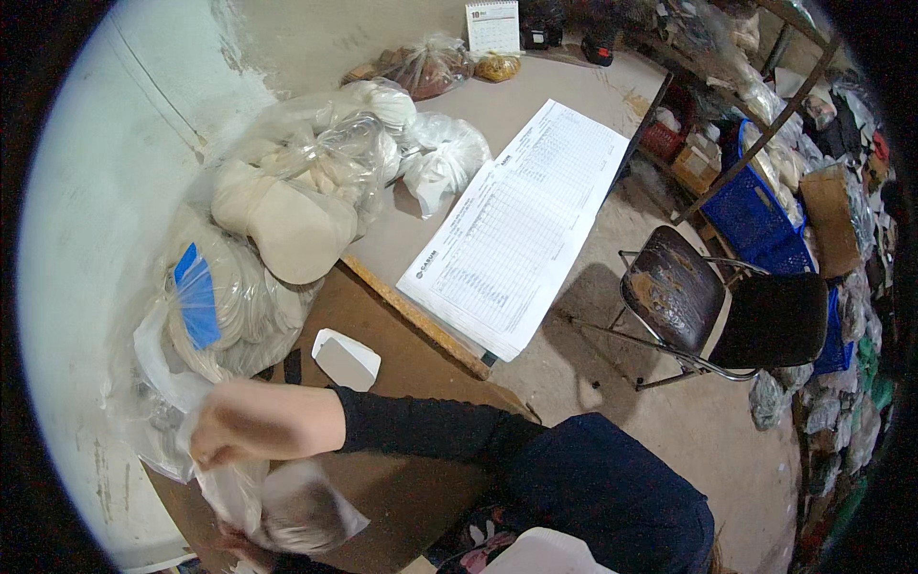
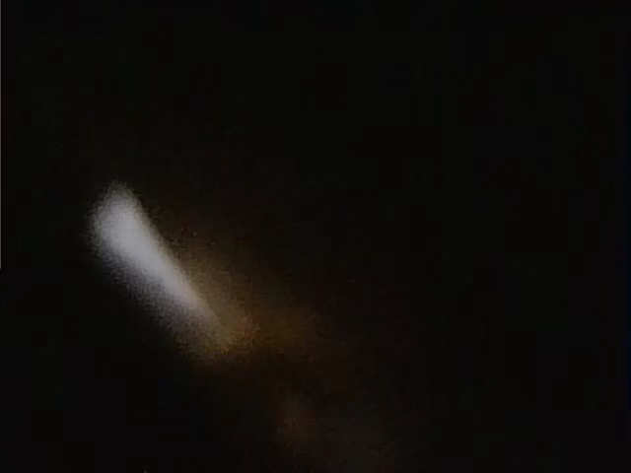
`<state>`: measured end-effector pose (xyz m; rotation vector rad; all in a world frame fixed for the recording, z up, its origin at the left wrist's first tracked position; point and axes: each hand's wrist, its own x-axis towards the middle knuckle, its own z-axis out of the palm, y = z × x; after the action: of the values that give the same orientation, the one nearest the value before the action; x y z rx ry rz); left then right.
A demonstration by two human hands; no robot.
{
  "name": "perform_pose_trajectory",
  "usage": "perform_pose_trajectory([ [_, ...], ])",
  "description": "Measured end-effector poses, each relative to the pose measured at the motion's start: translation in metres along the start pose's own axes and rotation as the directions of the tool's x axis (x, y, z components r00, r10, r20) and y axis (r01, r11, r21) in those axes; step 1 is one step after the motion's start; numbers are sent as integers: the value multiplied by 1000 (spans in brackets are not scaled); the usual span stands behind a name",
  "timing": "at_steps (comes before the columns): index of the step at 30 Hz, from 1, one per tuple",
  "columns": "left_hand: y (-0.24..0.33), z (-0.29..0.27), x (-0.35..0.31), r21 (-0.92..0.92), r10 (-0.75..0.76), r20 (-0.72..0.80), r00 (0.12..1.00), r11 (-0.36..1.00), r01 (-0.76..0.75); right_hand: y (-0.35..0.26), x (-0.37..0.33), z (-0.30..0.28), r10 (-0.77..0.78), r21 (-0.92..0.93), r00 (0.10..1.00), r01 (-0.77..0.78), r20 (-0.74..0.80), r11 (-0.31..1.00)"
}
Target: The person picks up small rectangular blocks from a table and places them into a clear plastic bag. They handle the blocks one at a time, occasionally adjusting the bag and continuing to transfer blocks until the bag is filled.
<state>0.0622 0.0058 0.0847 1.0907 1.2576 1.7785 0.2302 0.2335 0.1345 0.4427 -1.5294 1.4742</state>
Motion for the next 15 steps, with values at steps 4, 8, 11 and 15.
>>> perform_pose_trajectory([
  [4,-21,10,8,509,-355,196,914,834,215,-36,15,-28,-3,-321,1000,6,10,947],
  [8,-38,6,17,236,-243,99,965,948,215,-22,14,-43,0,-413,997,-34,-82,910],
  [11,-39,10,38,29,-211,181,961,977,209,-6,14,-56,1,-470,997,-35,-71,882],
  [15,-23,13,57,-401,-113,-23,993,911,94,6,13,-47,158,-346,981,-110,113,932],
])
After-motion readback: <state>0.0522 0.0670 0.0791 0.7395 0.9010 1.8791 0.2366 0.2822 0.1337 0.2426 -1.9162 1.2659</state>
